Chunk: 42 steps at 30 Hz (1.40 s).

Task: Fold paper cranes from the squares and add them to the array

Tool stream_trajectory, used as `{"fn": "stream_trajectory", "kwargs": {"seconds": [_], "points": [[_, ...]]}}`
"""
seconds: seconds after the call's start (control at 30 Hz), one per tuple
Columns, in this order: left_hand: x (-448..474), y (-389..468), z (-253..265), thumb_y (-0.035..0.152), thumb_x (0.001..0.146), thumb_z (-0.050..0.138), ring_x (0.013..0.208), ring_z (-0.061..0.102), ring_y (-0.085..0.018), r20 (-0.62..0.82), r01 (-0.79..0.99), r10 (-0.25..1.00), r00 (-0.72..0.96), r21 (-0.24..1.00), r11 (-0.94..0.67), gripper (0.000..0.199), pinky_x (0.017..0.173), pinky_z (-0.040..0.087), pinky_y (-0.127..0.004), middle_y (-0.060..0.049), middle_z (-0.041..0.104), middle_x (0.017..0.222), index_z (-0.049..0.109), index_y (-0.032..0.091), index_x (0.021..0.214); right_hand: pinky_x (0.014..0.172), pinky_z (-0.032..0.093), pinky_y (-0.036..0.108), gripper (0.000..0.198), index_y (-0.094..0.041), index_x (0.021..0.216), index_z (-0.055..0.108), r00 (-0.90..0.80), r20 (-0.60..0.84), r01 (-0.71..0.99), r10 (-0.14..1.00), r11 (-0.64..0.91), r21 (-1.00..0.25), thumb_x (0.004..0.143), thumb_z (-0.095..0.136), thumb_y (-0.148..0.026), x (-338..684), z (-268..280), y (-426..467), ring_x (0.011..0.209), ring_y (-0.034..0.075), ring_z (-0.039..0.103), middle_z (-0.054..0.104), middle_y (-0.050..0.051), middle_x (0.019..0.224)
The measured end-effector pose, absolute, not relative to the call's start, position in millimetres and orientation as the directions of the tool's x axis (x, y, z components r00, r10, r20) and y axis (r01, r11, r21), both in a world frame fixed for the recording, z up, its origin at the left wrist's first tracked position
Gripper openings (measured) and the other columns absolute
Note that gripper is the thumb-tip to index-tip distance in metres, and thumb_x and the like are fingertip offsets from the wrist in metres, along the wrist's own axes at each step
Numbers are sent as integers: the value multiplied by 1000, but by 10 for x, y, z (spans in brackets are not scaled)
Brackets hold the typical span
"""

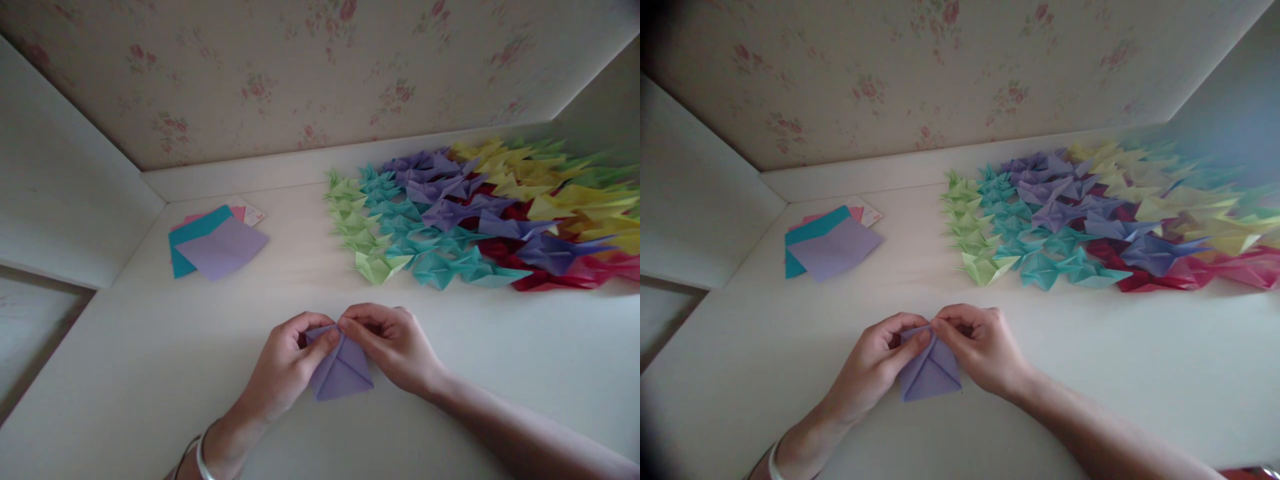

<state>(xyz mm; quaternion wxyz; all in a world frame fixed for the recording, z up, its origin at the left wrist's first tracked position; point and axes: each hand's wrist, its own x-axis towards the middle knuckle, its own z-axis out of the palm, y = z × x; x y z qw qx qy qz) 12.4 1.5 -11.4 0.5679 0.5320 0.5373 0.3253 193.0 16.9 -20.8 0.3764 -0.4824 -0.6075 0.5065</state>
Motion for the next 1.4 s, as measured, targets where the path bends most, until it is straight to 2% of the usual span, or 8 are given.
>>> {"fn": "stream_trajectory", "kwargs": {"seconds": [0.2, 0.33, 0.57, 0.7, 0.83, 1.0, 1.23, 1.4], "points": [[132, 22, -125, 32, 88, 67, 78, 69, -19, -234, 194, 946, 223, 962, 192, 17, 68, 54, -26, -5, 77, 87, 75, 19, 95, 53, 44, 23, 21, -19, 79, 74, -251, -52, 207, 966, 1, -978, 89, 63, -33, 1949, -218, 181, 60, 16, 61, 69, 1, 67], [148, 14, -139, 32, 87, 68, 79, 71, -20, -222, 221, 962, 159, 958, 184, 17, 70, 55, -25, -5, 78, 89, 76, 20, 96, 54, 45, 23, 20, -18, 89, 73, -287, -156, 97, 945, -134, -986, 85, 69, -37, 1955, -269, 207, 64, 15, 63, 72, 2, 73], [104, 27, -139, 42, 93, 59, 85, 71, -21, -232, 270, 963, 136, 944, 189, 29, 75, 54, -28, -5, 79, 94, 76, 20, 104, 44, 28, 20, 32, -17, 104, 66, -309, -238, -1, 921, -250, -968, 83, 72, -39, 1947, -312, 213, 48, 8, 43, 57, -5, 59], [74, 25, -123, 45, 97, 52, 82, 69, -21, -223, 356, 966, 127, 920, 166, 36, 71, 52, -27, -4, 77, 89, 74, 20, 110, 43, 27, 20, 35, -17, 107, 63, -262, -245, -54, 934, -268, -962, 82, 74, -39, 1940, -285, 228, 48, 7, 41, 56, -6, 60], [81, 11, -96, 45, 96, 53, 84, 70, -21, -172, 434, 979, 106, 894, 110, 34, 71, 51, -26, -5, 78, 92, 75, 20, 106, 43, 25, 19, 43, -19, 117, 58, -358, -264, -56, 895, -303, -951, 81, 75, -36, 1946, -291, 225, 49, 7, 39, 50, -9, 59], [98, 9, -93, 44, 97, 52, 88, 71, -20, -149, 454, 984, 103, 887, 87, 34, 78, 51, -25, -6, 79, 99, 75, 20, 104, 42, 25, 19, 45, -19, 121, 56, -391, -284, -33, 876, -322, -946, 83, 74, -37, 1952, -322, 214, 48, 7, 40, 50, -8, 59], [81, 6, -114, 45, 96, 53, 80, 69, -19, -124, 458, 990, 62, 885, 82, 33, 69, 50, -24, -3, 78, 91, 74, 22, 103, 50, 39, 19, 56, -23, 123, 50, -441, -272, -126, 855, -359, -925, 77, 80, -30, 1941, -292, 218, 61, 11, 55, 62, -4, 73], [85, 6, -142, 46, 97, 51, 81, 69, -20, -132, 466, 989, 68, 881, 86, 34, 67, 50, -24, -2, 75, 83, 73, 21, 104, 51, 41, 20, 51, -24, 121, 49, -398, -248, -129, 883, -322, -938, 78, 77, -23, 1942, -292, 196, 60, 11, 56, 61, -6, 71]]}}
